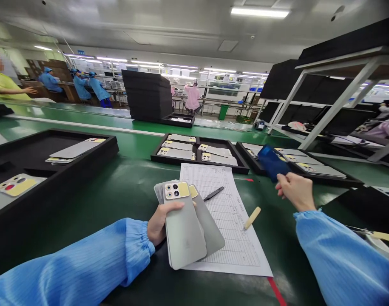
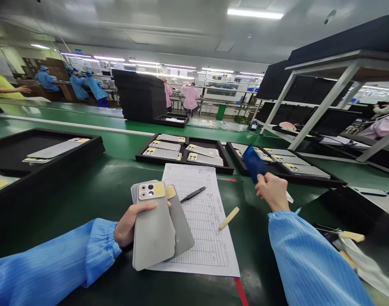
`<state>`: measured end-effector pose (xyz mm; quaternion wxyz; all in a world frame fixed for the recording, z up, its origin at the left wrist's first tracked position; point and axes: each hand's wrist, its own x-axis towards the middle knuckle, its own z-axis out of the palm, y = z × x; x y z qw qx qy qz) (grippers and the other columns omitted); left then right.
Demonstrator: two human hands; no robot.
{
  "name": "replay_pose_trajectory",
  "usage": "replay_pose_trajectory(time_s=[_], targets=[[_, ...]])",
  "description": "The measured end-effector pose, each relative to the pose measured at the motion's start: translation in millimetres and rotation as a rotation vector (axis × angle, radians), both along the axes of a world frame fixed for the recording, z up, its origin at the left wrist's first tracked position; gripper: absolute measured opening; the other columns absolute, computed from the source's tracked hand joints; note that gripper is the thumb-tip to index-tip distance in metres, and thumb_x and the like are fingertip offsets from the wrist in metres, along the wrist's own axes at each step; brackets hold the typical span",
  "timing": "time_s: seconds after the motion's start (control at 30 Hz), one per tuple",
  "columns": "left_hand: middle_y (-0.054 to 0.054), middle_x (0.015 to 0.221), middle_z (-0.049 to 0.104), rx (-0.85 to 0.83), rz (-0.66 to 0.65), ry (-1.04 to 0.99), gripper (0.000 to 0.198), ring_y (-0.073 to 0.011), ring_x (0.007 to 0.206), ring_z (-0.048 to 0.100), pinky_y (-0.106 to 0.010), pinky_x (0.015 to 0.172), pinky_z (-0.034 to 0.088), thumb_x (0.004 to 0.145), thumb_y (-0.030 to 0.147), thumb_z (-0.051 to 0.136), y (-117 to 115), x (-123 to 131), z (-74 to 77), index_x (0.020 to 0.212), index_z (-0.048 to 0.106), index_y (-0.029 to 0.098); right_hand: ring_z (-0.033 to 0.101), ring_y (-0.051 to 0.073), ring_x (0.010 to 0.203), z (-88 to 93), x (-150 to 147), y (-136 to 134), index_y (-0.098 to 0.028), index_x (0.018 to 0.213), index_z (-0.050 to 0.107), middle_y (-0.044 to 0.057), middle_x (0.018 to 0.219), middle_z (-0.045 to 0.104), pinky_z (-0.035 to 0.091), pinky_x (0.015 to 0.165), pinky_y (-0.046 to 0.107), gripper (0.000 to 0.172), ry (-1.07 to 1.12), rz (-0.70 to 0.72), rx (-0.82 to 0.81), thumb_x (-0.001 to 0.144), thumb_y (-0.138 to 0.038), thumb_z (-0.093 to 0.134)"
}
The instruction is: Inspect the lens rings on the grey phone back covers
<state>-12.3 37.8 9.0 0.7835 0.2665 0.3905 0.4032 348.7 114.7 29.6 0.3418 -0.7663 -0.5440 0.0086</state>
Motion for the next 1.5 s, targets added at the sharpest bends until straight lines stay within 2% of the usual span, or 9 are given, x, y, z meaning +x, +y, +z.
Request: replay_pose_trajectory(time_s=[0.3,0.47,0.6,0.77,0.93,1.07,1.2,1.3,1.5], targets=[[-0.009,0.077,0.068,-0.002,-0.002,-0.011,0.030,-0.0190,0.065,0.061,-0.031,0.070,0.045,0.071,0.026,0.053,-0.5,1.0,0.5,0.092,0.065,0.009,0.047,0.002,0.030,4.2,-5.3,-6.5,-0.012,0.052,0.052,-0.008,0.039,0.048,0.042,0.038,0.015,0.039,-0.099,0.094,0.164,0.087,-0.027,0.044],[-0.011,0.078,0.068,0.008,-0.008,-0.026,0.030,-0.0206,0.067,0.062,-0.032,0.070,0.045,0.070,0.025,0.054,0.3,1.1,0.1,0.093,0.064,0.007,0.050,0.008,0.031,16.7,-35.6,-20.7,-0.015,0.049,0.046,0.000,0.037,0.051,0.037,0.039,0.019,0.030,-0.293,0.165,0.494,0.079,-0.019,0.051],[-0.012,0.082,0.068,0.019,0.004,-0.033,0.032,-0.0221,0.070,0.062,-0.035,0.073,0.046,0.073,0.028,0.055,-0.1,3.0,-0.3,0.095,0.063,0.007,0.038,0.005,0.033,15.1,-89.9,-47.5,-0.018,0.045,0.042,-0.005,0.036,0.041,0.027,0.038,0.021,0.034,-0.537,0.533,0.576,0.075,-0.026,0.057],[-0.011,0.086,0.069,0.004,0.076,-0.037,0.037,-0.0216,0.078,0.063,-0.034,0.077,0.047,0.073,0.039,0.059,-1.1,5.0,-1.9,0.095,0.062,0.010,0.041,0.009,0.036,0.4,-149.6,-88.9,-0.016,0.069,0.053,-0.003,0.048,0.048,0.026,0.038,0.026,0.035,-0.920,1.143,0.400,0.085,-0.005,0.024],[-0.010,0.081,0.070,-0.045,0.055,0.032,0.029,-0.0198,0.072,0.063,-0.032,0.074,0.048,0.070,0.028,0.062,-5.6,5.1,0.3,0.093,0.064,0.010,0.042,0.012,0.037,-7.4,-163.5,-110.7,-0.018,0.068,0.051,-0.002,0.051,0.050,0.024,0.036,0.027,0.026,-0.854,1.376,0.202,0.085,-0.008,0.033],[-0.011,0.083,0.069,0.041,-0.081,-0.017,0.029,-0.0201,0.075,0.062,-0.031,0.073,0.048,0.068,0.019,0.060,-12.9,4.8,0.5,0.095,0.065,0.009,0.039,0.010,0.039,-10.6,-158.1,-111.9,-0.017,0.069,0.053,-0.003,0.048,0.049,0.027,0.039,0.026,0.036,-0.531,1.607,0.168,0.092,-0.016,0.025],[-0.009,0.077,0.070,0.007,-0.208,-0.071,0.035,-0.0196,0.069,0.062,-0.030,0.066,0.049,0.061,0.018,0.065,-22.2,5.2,-2.2,0.095,0.066,0.012,0.036,0.009,0.040,-13.0,-153.7,-111.5,-0.019,0.068,0.048,-0.005,0.045,0.043,0.029,0.039,0.024,0.024,-0.071,1.185,0.350,0.088,-0.030,0.041],[-0.008,0.076,0.070,-0.036,-0.318,-0.093,0.032,-0.0198,0.069,0.063,-0.030,0.067,0.049,0.064,0.019,0.063,-27.5,5.7,-2.6,0.096,0.066,0.014,0.035,0.007,0.042,-14.5,-155.2,-110.0,-0.021,0.077,0.045,-0.006,0.054,0.039,0.031,0.038,0.020,0.012,0.195,0.835,0.314,0.078,-0.018,0.056],[-0.008,0.078,0.070,-0.045,-0.375,-0.095,0.031,-0.0208,0.069,0.064,-0.030,0.066,0.049,0.065,0.018,0.062,-28.9,6.0,-1.1,0.095,0.067,0.016,0.033,0.007,0.044,-19.3,-160.3,-105.5,-0.022,0.089,0.043,-0.006,0.059,0.033,0.030,0.036,0.019,0.018,0.355,0.808,0.188,0.078,-0.012,0.053]])
